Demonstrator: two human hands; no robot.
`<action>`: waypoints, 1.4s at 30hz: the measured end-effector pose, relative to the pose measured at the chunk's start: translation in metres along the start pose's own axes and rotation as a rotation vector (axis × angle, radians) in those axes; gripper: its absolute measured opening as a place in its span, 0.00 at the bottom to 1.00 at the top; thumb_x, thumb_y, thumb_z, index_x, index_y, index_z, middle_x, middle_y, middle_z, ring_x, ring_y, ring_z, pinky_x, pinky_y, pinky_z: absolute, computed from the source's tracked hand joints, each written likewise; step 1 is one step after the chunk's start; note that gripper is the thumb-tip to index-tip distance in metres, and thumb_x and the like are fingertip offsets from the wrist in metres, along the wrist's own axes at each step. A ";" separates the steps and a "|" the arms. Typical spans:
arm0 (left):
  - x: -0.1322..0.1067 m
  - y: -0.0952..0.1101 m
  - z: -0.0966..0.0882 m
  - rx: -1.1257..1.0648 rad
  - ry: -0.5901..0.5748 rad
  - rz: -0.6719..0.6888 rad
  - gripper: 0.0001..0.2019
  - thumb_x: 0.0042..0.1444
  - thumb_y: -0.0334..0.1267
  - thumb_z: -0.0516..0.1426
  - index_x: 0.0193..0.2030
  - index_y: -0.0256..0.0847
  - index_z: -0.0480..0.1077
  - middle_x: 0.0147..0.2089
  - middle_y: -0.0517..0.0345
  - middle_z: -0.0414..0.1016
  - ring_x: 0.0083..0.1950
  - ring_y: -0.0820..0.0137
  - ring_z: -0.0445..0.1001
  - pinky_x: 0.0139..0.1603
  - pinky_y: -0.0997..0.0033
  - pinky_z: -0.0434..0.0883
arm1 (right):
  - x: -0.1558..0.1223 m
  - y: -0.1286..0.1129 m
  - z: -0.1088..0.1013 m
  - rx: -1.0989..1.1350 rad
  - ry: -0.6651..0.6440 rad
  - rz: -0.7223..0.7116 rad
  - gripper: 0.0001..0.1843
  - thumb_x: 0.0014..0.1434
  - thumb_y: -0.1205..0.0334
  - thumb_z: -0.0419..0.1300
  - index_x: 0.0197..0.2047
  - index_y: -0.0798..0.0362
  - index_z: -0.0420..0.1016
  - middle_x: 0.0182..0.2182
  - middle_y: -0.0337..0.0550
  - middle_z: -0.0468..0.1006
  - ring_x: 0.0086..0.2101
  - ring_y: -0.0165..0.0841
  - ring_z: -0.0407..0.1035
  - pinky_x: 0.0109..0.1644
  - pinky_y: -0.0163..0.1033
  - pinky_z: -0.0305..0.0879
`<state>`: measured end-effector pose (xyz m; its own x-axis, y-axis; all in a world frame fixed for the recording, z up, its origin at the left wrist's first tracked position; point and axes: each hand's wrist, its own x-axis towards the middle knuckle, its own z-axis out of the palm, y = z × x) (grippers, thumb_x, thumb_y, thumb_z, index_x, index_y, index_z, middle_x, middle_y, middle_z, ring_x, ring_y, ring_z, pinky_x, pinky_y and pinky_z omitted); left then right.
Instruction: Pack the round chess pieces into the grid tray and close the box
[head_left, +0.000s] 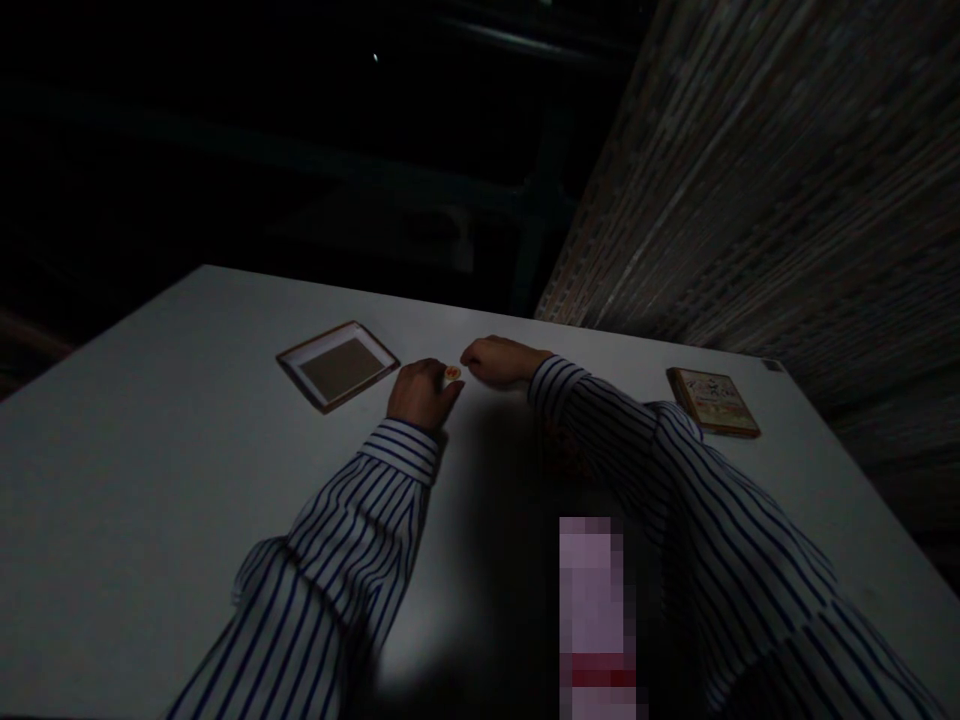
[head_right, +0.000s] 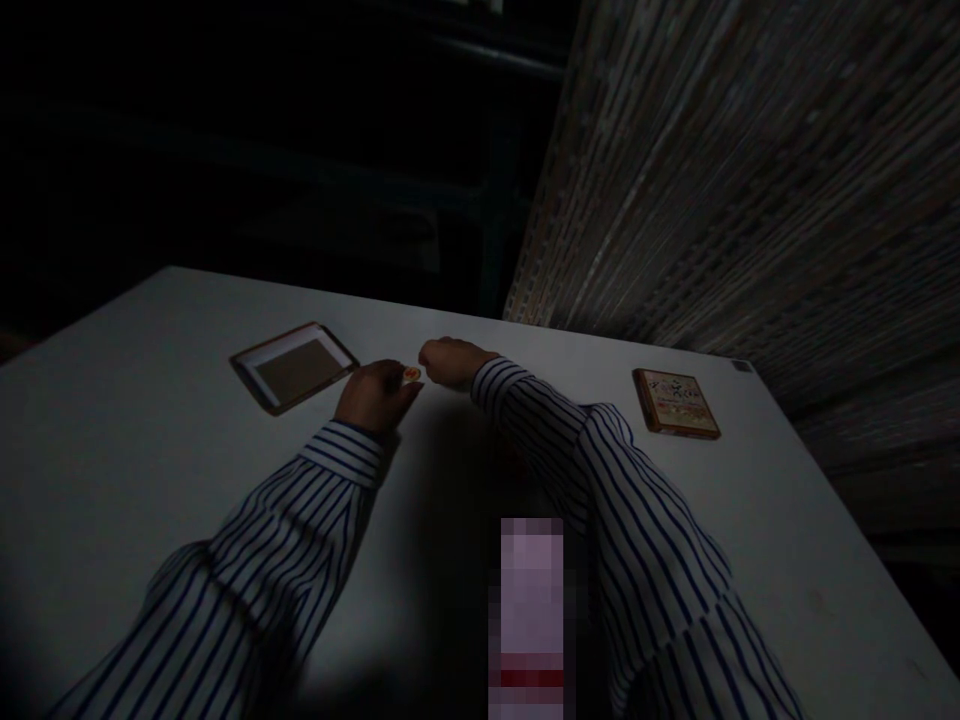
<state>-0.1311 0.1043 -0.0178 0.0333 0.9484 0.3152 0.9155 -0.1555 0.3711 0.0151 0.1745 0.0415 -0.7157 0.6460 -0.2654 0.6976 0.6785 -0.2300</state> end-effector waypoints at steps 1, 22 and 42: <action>0.000 -0.001 0.001 0.001 0.009 -0.003 0.18 0.50 0.44 0.54 0.42 0.33 0.72 0.46 0.44 0.73 0.48 0.59 0.70 0.51 0.63 0.65 | 0.001 0.000 0.001 -0.010 0.012 -0.011 0.17 0.56 0.66 0.47 0.46 0.56 0.71 0.46 0.50 0.73 0.46 0.36 0.66 0.48 0.37 0.57; 0.002 0.000 0.006 0.019 0.012 -0.007 0.17 0.54 0.41 0.49 0.40 0.33 0.74 0.47 0.43 0.73 0.48 0.59 0.69 0.53 0.62 0.63 | 0.012 -0.006 0.011 0.007 0.067 -0.071 0.16 0.53 0.67 0.49 0.41 0.56 0.75 0.43 0.52 0.76 0.44 0.38 0.68 0.44 0.38 0.60; -0.004 0.019 -0.007 -0.134 0.118 -0.060 0.20 0.54 0.50 0.49 0.42 0.36 0.71 0.42 0.46 0.75 0.43 0.61 0.71 0.44 0.64 0.66 | -0.009 0.003 -0.010 0.111 0.136 -0.145 0.17 0.54 0.69 0.50 0.43 0.56 0.75 0.42 0.48 0.77 0.43 0.35 0.69 0.46 0.35 0.60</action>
<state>-0.1170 0.0961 -0.0061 -0.0738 0.9194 0.3863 0.8524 -0.1429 0.5029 0.0231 0.1740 0.0528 -0.8015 0.5904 -0.0952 0.5807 0.7301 -0.3601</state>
